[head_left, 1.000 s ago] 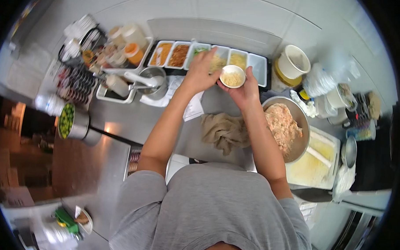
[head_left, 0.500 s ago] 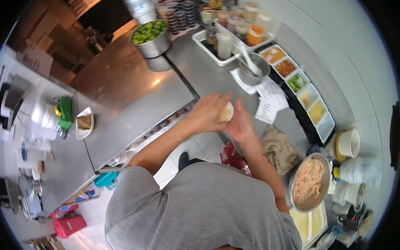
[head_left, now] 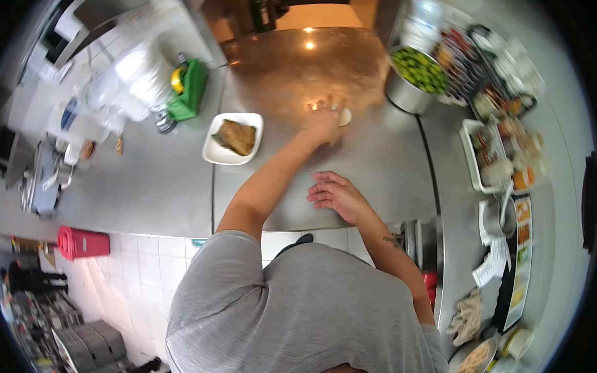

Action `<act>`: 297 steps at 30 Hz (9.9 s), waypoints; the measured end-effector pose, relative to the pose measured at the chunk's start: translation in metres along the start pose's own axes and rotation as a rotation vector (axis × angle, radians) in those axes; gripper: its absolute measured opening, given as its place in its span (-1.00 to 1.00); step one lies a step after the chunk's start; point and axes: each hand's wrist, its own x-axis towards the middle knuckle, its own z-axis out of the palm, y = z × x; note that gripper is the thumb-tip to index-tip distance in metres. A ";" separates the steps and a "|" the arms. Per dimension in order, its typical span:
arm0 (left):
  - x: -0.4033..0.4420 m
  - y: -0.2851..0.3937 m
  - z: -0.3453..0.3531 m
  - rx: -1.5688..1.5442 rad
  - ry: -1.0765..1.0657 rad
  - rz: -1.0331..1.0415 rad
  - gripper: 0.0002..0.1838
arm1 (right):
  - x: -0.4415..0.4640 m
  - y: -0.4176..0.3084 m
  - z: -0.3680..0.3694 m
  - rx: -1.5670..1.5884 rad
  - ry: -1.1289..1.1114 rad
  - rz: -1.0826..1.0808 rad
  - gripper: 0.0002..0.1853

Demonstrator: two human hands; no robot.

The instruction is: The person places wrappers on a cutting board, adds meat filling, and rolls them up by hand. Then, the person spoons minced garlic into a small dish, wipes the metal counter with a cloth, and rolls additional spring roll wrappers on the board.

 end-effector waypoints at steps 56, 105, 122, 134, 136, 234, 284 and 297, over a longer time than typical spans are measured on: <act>-0.111 -0.314 -0.145 -1.096 0.050 -0.215 -0.86 | -0.197 0.104 -0.175 -1.198 2.308 -0.227 -0.51; -0.222 0.007 -0.065 -0.838 -0.504 0.076 -0.54 | -0.418 0.174 -0.156 -0.888 2.335 -0.202 -0.78; -0.289 0.426 0.017 -1.406 -1.016 0.794 -0.25 | -0.372 0.149 -0.055 0.626 1.569 -1.145 -0.64; -0.023 0.548 -0.097 -0.732 -0.889 1.633 -0.24 | -0.467 0.118 -0.126 -0.365 2.233 -0.619 -0.52; 0.091 0.598 -0.108 -0.975 -0.315 1.363 -0.55 | -0.455 0.111 -0.104 -0.446 2.217 -0.149 -0.54; -0.578 0.807 -0.115 -1.049 -0.191 1.887 -0.49 | -0.877 0.320 0.012 -0.012 1.884 -1.179 -0.92; -0.589 0.874 -0.102 -1.042 -0.265 2.173 -0.58 | -0.925 0.332 0.030 0.089 1.952 -0.831 -0.84; -0.583 0.917 -0.135 -0.878 -1.082 2.261 -0.91 | -0.934 0.334 0.024 0.122 1.733 -0.911 -0.88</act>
